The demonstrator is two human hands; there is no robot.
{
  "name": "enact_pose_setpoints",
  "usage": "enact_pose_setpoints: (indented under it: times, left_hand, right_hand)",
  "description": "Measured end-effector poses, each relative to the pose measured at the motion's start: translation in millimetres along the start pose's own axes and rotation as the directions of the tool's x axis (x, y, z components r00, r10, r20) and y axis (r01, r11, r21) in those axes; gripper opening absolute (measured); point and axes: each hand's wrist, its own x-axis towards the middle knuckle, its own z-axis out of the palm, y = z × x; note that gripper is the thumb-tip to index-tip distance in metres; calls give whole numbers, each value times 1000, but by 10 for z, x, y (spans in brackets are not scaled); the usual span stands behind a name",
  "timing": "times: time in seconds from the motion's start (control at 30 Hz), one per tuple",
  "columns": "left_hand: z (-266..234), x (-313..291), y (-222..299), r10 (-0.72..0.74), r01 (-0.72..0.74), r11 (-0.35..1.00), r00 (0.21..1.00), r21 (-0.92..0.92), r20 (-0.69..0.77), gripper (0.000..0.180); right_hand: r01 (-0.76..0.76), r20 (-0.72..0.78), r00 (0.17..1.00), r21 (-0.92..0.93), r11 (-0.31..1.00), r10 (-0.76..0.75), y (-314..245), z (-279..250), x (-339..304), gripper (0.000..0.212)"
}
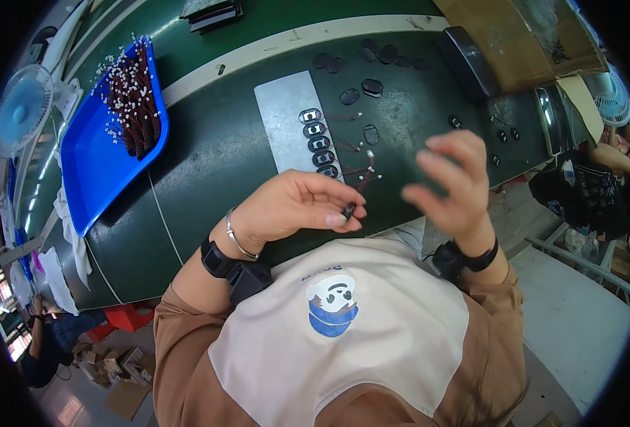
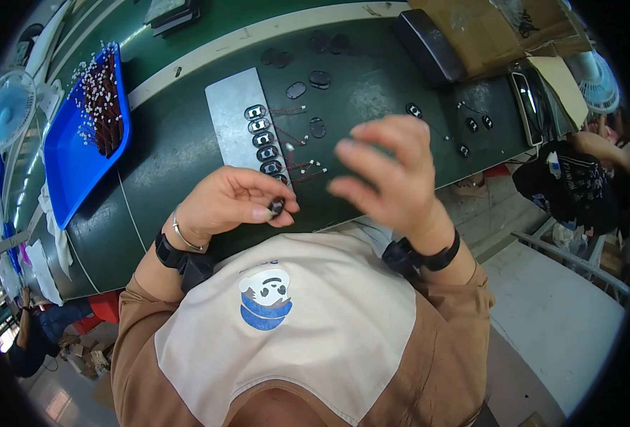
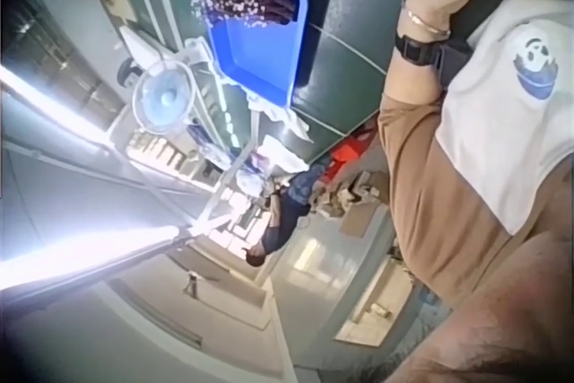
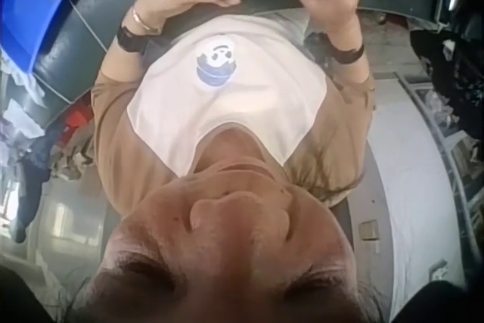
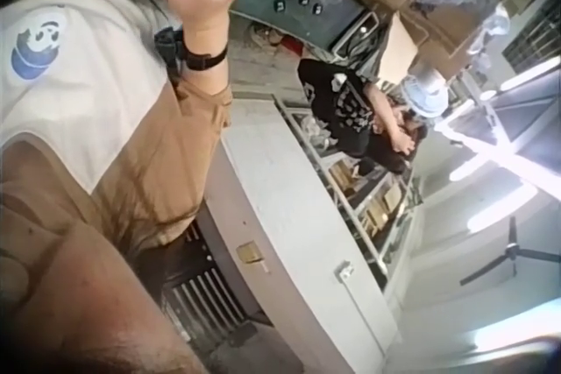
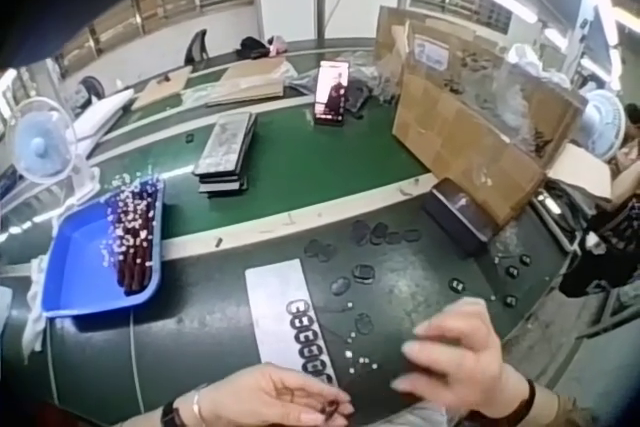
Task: The person picks up a speaker and a wire, joins them together by hand, and places the assembled unit onto a metal plate. This process is repeated for several more units, with the person occasionally rearranging components on the table.
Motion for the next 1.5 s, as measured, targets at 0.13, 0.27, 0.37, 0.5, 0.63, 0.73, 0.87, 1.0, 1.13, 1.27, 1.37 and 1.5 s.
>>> enact_pose_setpoints:
  times: [0.13,0.27,0.37,0.5,0.63,0.73,0.87,1.0,1.13,1.27,1.37,1.5]
  left_hand:
    - [-39,-3,33,123,-124,983,992,-132,-18,32]
    - [-69,-3,39,163,-168,971,986,-168,-44,31]
    - [-79,-11,33,166,-171,975,985,-141,-48,30]
    - [-97,-15,36,164,-169,980,985,-104,-47,30]
    - [-94,-15,41,161,-164,982,986,-96,-48,30]
    - [-84,-10,45,154,-158,983,987,-94,-49,29]
    - [-60,-11,19,164,-172,981,983,-91,-82,31]
    - [-47,3,36,169,-177,981,981,-84,-90,31]
    - [-52,-19,58,133,-139,985,989,-100,-60,29]
    - [-45,-18,54,152,-163,983,981,-81,-121,31]
    - [-42,-23,60,168,-174,983,979,-52,-114,31]
    - [-25,-3,59,169,-176,982,980,-61,-109,31]
  right_hand:
    - [-142,245,960,22,990,132,384,99,-37,37]
    - [-84,356,932,44,995,63,430,331,105,35]
    - [-12,501,865,-1,1000,11,449,388,186,31]
    - [13,604,795,-98,995,49,419,420,276,27]
    - [-46,614,779,-139,989,122,404,424,276,25]
    - [-48,585,799,-164,985,136,419,436,258,24]
    - [-73,551,815,-212,974,181,428,405,219,25]
    - [-316,427,829,-177,932,362,444,296,52,26]
    - [-513,343,770,-169,841,538,288,169,-67,28]
    - [-519,359,728,-268,812,584,165,6,-195,28]
    - [-500,384,732,-258,827,562,175,-90,-206,30]
    - [-421,384,815,-119,899,433,361,-100,-177,34]
